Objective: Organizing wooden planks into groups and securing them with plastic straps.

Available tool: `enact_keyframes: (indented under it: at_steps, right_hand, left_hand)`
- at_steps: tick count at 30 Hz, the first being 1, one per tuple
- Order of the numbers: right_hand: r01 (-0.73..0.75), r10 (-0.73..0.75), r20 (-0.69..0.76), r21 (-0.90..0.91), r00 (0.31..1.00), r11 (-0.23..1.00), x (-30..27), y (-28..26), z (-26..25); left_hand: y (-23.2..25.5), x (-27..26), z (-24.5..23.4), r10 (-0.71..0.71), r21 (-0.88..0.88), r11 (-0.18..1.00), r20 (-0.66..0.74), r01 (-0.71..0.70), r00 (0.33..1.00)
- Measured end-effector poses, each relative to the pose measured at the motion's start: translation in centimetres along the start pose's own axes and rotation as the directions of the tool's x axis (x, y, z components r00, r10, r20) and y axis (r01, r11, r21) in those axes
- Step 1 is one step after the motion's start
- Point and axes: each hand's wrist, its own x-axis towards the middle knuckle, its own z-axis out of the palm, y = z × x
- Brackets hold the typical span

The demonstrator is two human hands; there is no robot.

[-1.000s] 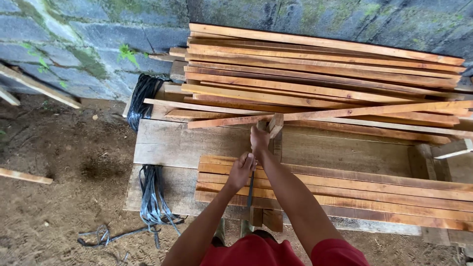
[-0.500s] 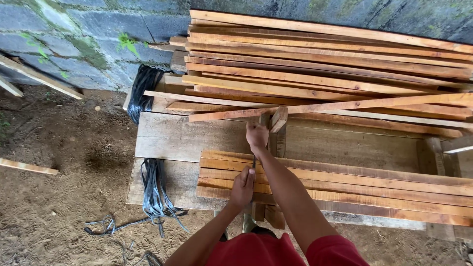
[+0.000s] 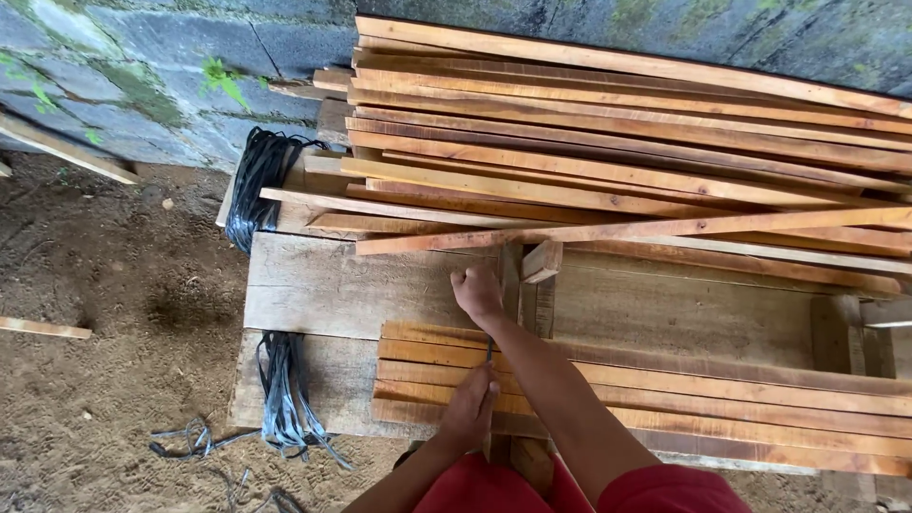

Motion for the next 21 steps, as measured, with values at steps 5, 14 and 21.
enact_keyframes:
  at_steps: [5, 14, 21]
  right_hand:
    - [-0.03, 0.019, 0.098, 0.114, 0.995, 0.993, 0.5, -0.6, -0.7]
    - [0.087, -0.054, -0.207, 0.15, 0.977, 0.985, 1.3, 1.6, 0.0]
    - [0.07, -0.039, -0.203, 0.151, 0.978, 0.986, -0.9, 0.1, -1.3]
  left_hand:
    - [2.6, 1.7, -1.1, 0.048, -0.034, 0.998, -0.004, -0.048, 0.999]
    - [3.5, 1.1, 0.4, -0.249, -0.167, 0.959, -0.117, 0.228, 0.961]
    - [0.0, -1.5, 0.6, -0.148, 0.059, 0.987, -0.009, 0.149, 0.989]
